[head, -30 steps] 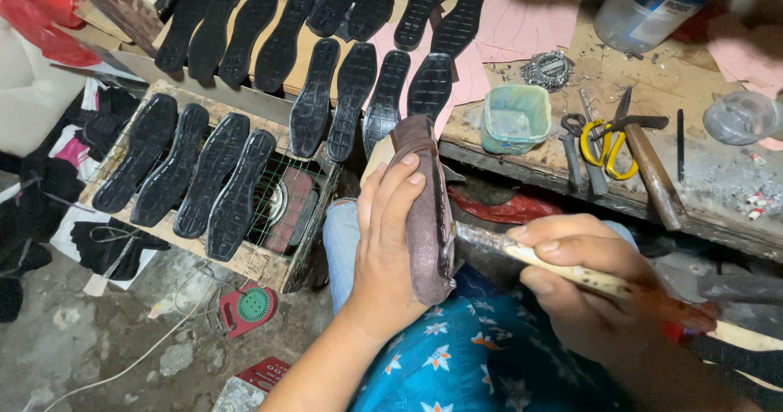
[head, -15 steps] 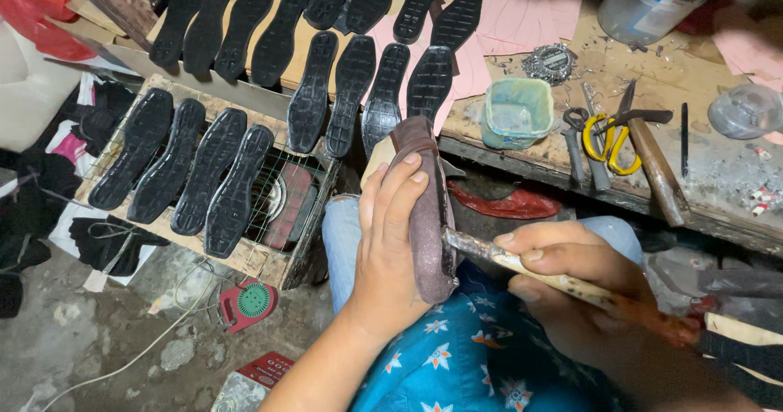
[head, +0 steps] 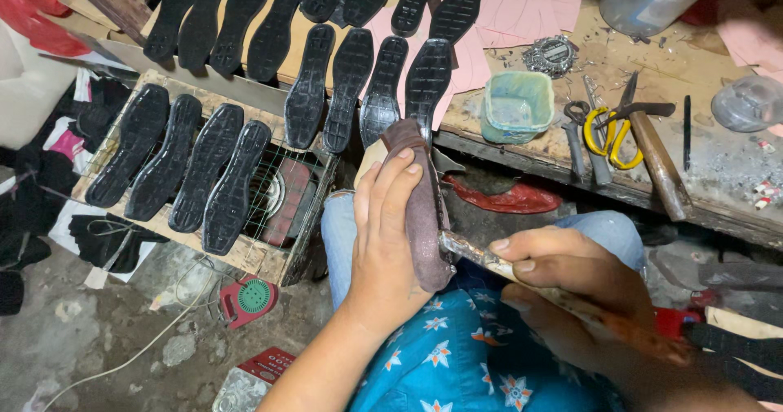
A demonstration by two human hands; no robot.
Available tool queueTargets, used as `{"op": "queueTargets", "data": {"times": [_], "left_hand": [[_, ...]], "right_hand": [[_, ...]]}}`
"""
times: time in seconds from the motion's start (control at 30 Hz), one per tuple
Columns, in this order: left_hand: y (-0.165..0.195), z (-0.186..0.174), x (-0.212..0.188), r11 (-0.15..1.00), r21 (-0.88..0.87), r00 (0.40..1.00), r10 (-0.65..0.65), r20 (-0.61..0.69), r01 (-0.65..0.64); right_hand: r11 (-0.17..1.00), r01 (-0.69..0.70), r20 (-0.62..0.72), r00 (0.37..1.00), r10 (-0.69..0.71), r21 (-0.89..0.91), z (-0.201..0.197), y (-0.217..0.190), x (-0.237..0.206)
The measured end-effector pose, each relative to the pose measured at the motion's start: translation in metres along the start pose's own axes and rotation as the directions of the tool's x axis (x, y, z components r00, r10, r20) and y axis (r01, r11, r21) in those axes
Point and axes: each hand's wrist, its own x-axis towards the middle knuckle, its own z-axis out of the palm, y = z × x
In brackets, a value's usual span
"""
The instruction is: The person applies glue to the edges of a brown shoe using a brush. They repeatedly dip the brush into a small container and spread the adhesive along the shoe's perimeter.
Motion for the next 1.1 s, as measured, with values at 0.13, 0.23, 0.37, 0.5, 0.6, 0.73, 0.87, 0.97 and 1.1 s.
{"op": "queueTargets", "data": {"times": [0.13,0.23,0.37,0.5,0.6,0.73,0.87,0.97,1.1], "left_hand": [[0.001,0.0,0.0,1.0,0.002,1.0,-0.011,0.003,0.011],[0.001,0.0,0.001,1.0,0.015,1.0,-0.021,0.001,0.021],[0.001,0.0,0.001,0.999,0.027,0.999,-0.032,0.006,0.032],[0.001,0.0,0.001,0.999,0.031,0.999,-0.045,0.011,0.044],[0.001,-0.001,0.001,0.999,0.016,0.999,-0.044,0.017,0.044],[0.001,-0.003,0.001,0.997,-0.034,0.996,-0.06,0.06,0.062],[0.002,-0.002,0.0,0.992,-0.076,0.991,-0.089,0.099,0.097],[0.003,-0.001,0.0,0.993,-0.076,0.991,-0.085,0.105,0.093],[0.001,0.001,0.0,0.994,-0.056,0.991,-0.091,0.095,0.097]], "right_hand": [[0.999,0.038,0.003,0.999,-0.038,0.035,0.001,0.005,-0.003],[0.992,0.039,0.03,0.999,-0.043,0.121,0.0,0.009,-0.006],[0.988,0.014,0.044,0.999,-0.021,0.152,0.0,0.012,-0.01],[0.988,0.052,0.053,0.997,-0.06,0.143,0.0,0.014,-0.007],[0.99,0.053,0.051,0.997,-0.06,0.128,-0.001,0.01,-0.003],[0.996,-0.081,0.005,0.997,0.081,0.032,-0.004,-0.002,-0.001],[0.993,-0.106,0.014,0.994,0.105,0.06,-0.004,-0.003,0.003],[0.996,-0.068,0.008,0.998,0.068,0.054,-0.002,-0.001,0.005],[0.997,-0.042,0.025,0.999,0.04,0.072,-0.002,-0.002,0.003]]}}
